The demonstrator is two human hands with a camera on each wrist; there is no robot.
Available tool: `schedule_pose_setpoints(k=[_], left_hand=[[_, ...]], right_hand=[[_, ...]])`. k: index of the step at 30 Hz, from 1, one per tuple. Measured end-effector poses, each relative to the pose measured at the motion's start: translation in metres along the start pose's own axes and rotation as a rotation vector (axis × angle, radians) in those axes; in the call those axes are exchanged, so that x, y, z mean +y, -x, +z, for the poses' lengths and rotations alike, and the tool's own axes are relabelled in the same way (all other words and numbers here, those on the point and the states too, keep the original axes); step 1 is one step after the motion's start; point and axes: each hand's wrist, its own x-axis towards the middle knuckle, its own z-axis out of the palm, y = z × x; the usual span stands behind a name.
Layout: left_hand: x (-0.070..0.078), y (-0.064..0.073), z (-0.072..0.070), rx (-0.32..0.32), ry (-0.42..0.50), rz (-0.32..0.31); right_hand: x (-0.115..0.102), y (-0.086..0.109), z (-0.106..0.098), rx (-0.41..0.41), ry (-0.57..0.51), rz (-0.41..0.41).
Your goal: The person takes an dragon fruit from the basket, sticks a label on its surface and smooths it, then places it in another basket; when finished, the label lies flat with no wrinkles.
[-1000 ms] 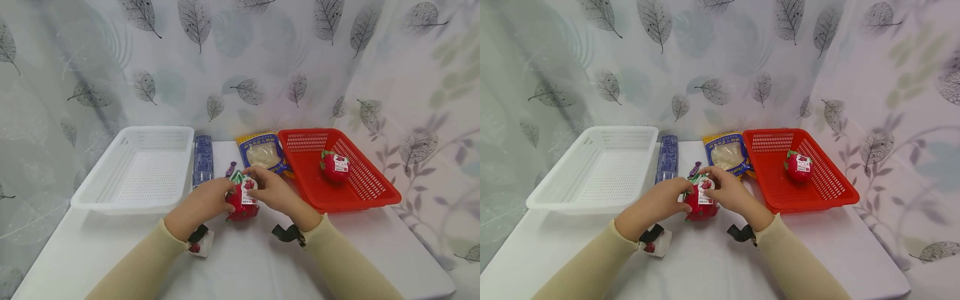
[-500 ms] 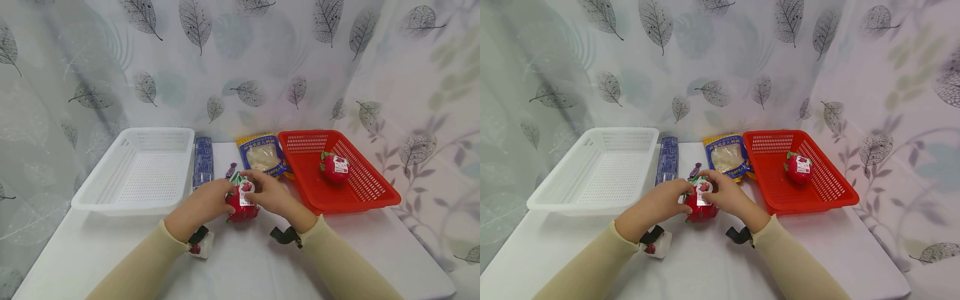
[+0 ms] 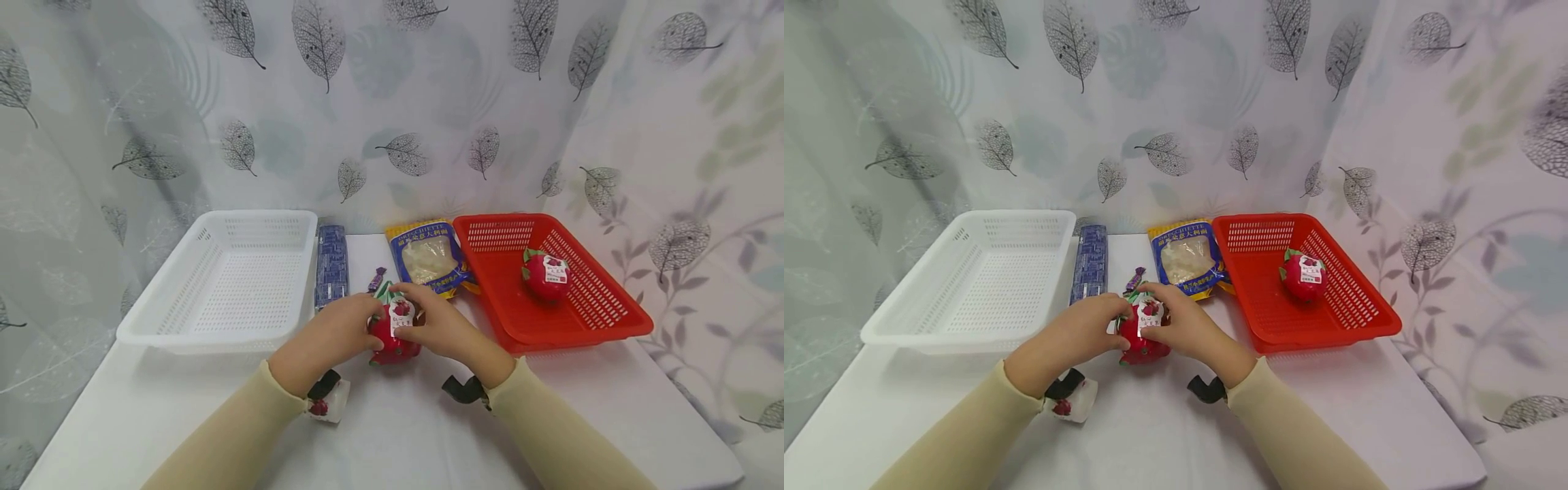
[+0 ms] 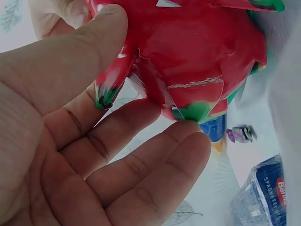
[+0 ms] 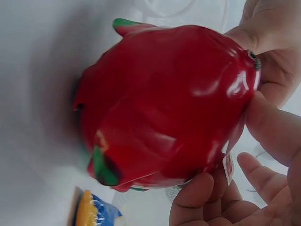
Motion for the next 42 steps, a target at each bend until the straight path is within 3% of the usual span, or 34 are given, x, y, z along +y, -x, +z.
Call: schedule_pose_setpoints(k=[16, 27, 36, 42], left_hand=[[-0.001, 0.000, -0.001, 0.013, -0.019, 0.027], [-0.003, -0.001, 0.000, 0.005, -0.012, 0.030], [-0.003, 0.000, -0.002, -0.002, 0.001, 0.017], [-0.004, -0.002, -0.003, -0.003, 0.000, 0.021]], right_hand=[[0.022, -0.010, -0.002, -0.027, -0.029, 0.067], [0.030, -0.009, -0.010, -0.131, -0.074, -0.026], [0.018, -0.020, -0.002, -0.043, 0.019, 0.087], [0.015, -0.024, -0.003, -0.038, 0.008, 0.133]])
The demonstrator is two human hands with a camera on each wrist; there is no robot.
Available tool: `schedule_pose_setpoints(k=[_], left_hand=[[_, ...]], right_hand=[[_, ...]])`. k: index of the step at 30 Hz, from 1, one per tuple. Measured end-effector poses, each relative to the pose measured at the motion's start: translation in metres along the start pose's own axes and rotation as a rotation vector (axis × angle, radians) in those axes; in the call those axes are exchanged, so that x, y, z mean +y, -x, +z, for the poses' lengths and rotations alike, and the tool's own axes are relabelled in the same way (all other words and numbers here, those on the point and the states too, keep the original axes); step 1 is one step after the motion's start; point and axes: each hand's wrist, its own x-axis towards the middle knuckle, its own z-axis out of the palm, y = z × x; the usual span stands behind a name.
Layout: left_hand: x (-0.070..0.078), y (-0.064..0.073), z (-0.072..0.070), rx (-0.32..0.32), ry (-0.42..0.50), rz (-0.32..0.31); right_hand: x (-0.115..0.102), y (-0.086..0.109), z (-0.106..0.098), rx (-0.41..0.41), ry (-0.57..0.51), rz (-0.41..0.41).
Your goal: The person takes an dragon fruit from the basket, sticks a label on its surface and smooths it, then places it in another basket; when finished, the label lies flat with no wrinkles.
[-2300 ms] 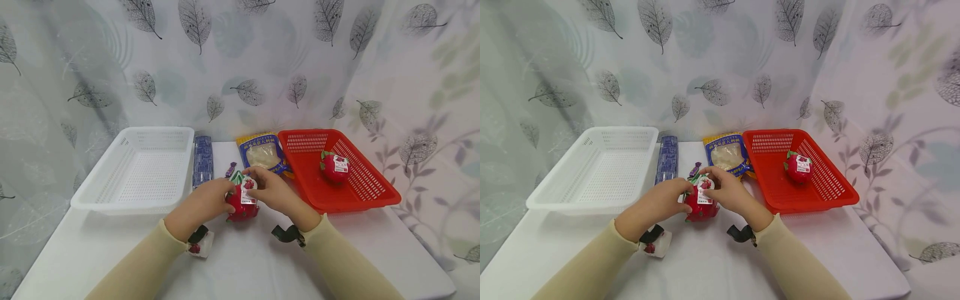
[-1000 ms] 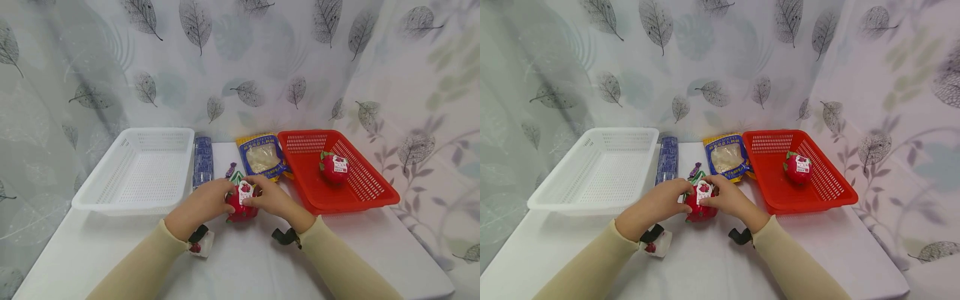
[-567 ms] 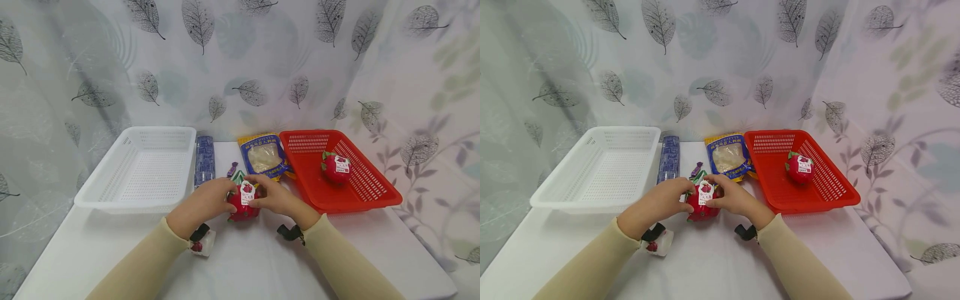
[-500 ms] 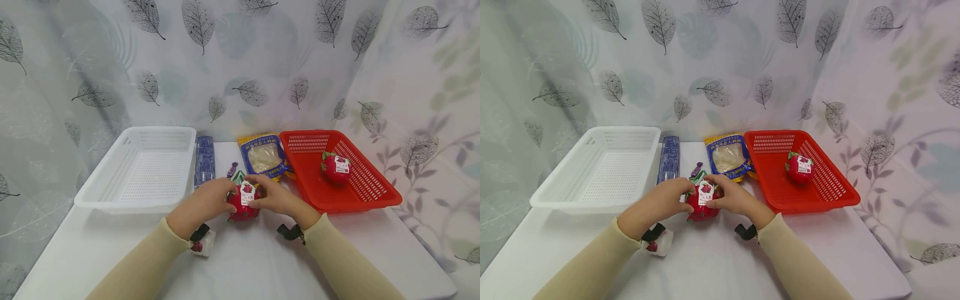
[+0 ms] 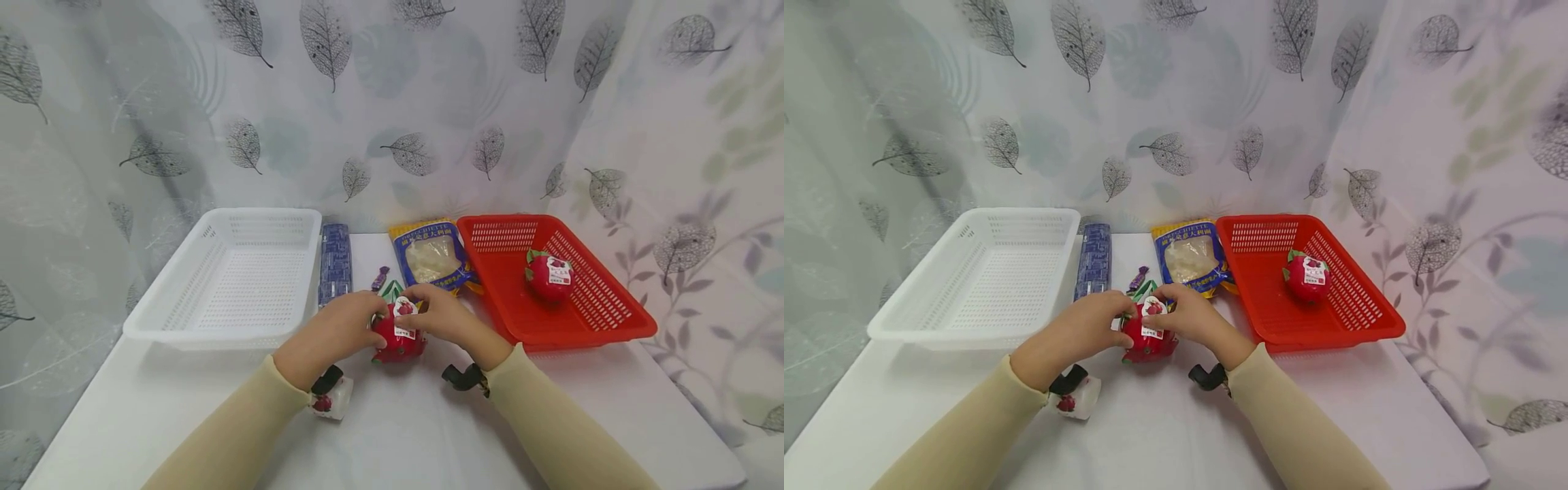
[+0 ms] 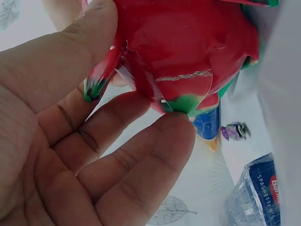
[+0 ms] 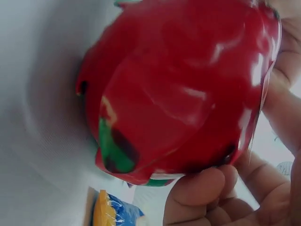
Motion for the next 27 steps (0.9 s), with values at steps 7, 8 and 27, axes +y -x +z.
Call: schedule_pose_setpoints(k=[7, 8, 27], left_hand=[[-0.001, 0.000, 0.001, 0.002, 0.003, -0.005], [-0.001, 0.000, 0.001, 0.001, 0.006, -0.010], [-0.001, 0.000, 0.003, 0.013, -0.023, -0.004]], right_hand=[[-0.001, -0.005, -0.001, -0.013, -0.048, -0.002], [0.000, -0.007, 0.000, -0.008, -0.055, 0.001], [0.005, -0.030, 0.016, 0.086, -0.133, 0.083]])
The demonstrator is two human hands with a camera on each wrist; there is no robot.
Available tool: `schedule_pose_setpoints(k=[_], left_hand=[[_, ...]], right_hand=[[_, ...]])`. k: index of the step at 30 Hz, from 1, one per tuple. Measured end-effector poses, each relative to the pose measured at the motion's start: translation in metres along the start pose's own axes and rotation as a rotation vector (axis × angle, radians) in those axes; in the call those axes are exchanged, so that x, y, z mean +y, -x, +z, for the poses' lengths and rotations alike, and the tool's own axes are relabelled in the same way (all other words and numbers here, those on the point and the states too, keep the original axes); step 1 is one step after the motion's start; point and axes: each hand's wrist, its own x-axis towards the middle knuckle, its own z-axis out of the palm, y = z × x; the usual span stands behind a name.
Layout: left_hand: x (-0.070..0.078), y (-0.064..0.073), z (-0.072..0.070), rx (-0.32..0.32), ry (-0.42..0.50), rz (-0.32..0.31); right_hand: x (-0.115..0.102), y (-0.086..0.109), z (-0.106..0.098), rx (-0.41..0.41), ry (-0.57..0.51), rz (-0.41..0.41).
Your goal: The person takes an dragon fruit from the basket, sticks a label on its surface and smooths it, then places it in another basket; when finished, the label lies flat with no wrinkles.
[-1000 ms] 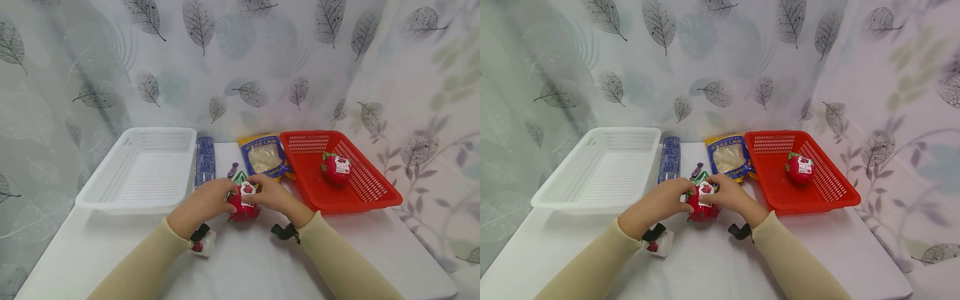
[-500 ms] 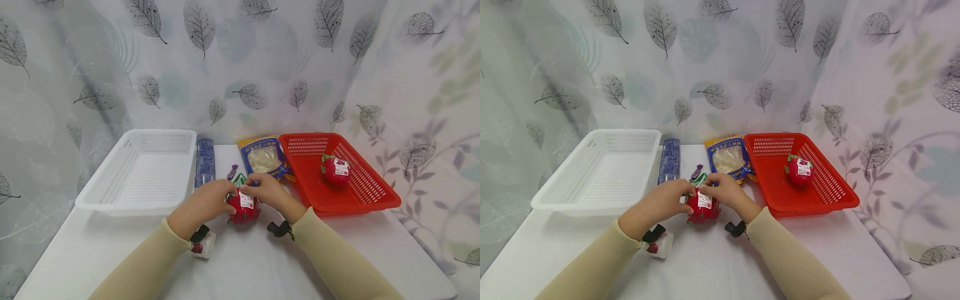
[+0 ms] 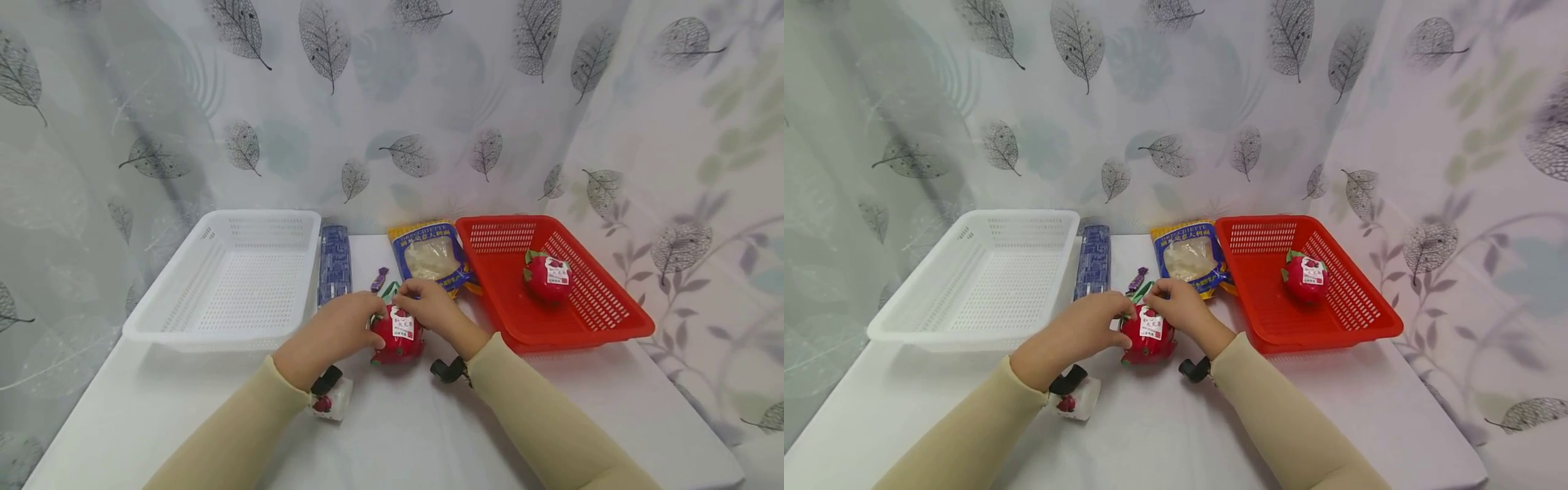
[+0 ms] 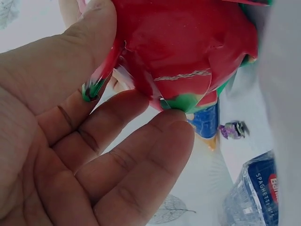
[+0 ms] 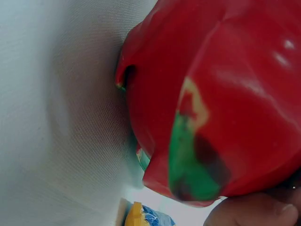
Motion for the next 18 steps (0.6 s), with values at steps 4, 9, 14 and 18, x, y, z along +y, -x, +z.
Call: schedule_pose_setpoints(k=[4, 9, 14, 18], left_hand=[[0.000, -0.001, 0.000, 0.004, 0.002, 0.010], [-0.001, -0.001, 0.000, 0.005, 0.015, 0.027], [-0.002, -0.001, 0.000, 0.013, 0.025, 0.027], [-0.001, -0.001, 0.001, 0.007, 0.026, 0.012]], right_hand=[[0.001, 0.001, -0.002, -0.017, 0.021, 0.003], [0.008, 0.005, -0.005, -0.090, 0.082, -0.103], [0.013, 0.009, -0.010, -0.159, 0.041, -0.171], [0.012, 0.008, -0.013, -0.170, -0.015, -0.133]])
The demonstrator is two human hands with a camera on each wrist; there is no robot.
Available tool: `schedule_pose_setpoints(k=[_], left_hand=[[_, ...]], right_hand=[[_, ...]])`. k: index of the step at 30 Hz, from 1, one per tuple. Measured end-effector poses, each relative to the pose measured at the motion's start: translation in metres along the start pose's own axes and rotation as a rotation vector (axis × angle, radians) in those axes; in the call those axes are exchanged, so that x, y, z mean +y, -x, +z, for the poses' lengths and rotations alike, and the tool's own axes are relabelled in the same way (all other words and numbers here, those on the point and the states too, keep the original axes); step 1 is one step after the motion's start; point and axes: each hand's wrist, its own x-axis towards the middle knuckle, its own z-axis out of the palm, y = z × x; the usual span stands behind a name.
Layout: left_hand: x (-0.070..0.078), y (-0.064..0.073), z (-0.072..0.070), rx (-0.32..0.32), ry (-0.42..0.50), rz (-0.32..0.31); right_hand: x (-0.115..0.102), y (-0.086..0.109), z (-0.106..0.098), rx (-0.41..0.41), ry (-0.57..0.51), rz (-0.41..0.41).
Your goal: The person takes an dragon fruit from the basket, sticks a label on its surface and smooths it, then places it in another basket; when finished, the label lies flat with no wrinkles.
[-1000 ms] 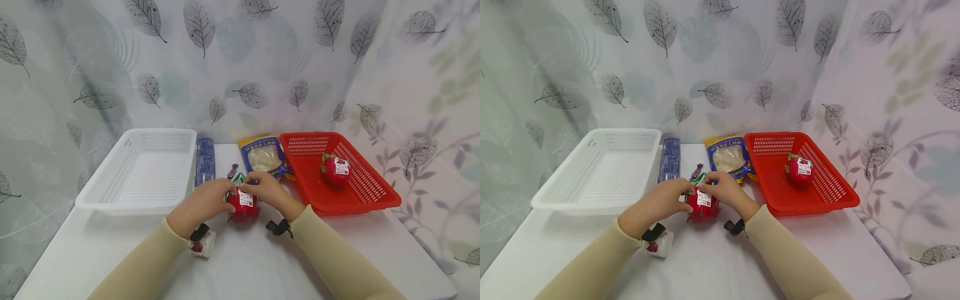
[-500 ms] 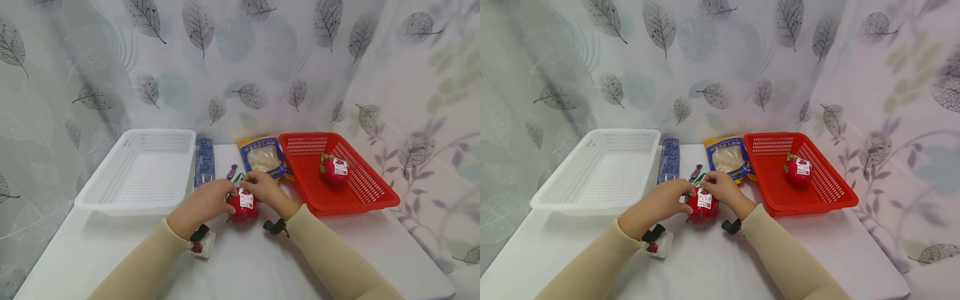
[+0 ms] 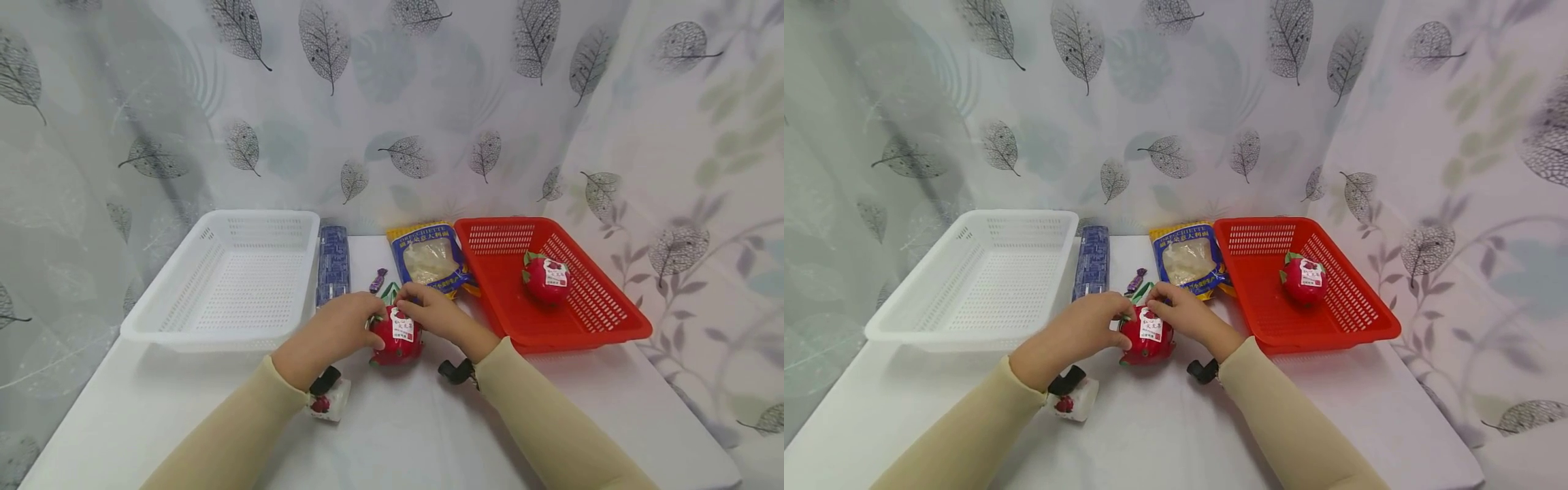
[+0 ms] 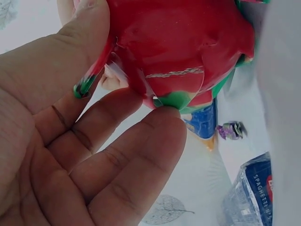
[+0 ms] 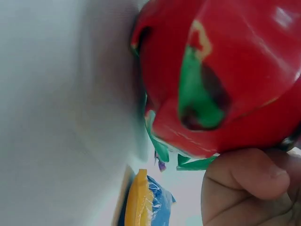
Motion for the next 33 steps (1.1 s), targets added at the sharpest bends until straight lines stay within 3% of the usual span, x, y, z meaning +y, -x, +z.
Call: schedule_pose_setpoints(k=[6, 16, 26, 33], left_hand=[[0.001, 0.001, 0.001, -0.003, -0.002, -0.013], [0.003, 0.002, 0.001, 0.010, -0.015, -0.003], [0.004, 0.002, -0.001, 0.011, -0.018, -0.015], [0.006, -0.002, 0.004, 0.008, -0.062, -0.010]], right_hand=[[-0.006, -0.003, -0.001, 0.007, -0.053, 0.077], [-0.014, -0.003, 0.005, 0.046, 0.090, 0.012], [-0.018, -0.008, 0.009, 0.080, 0.106, 0.088], [-0.012, -0.017, 0.009, 0.094, 0.068, 0.124]])
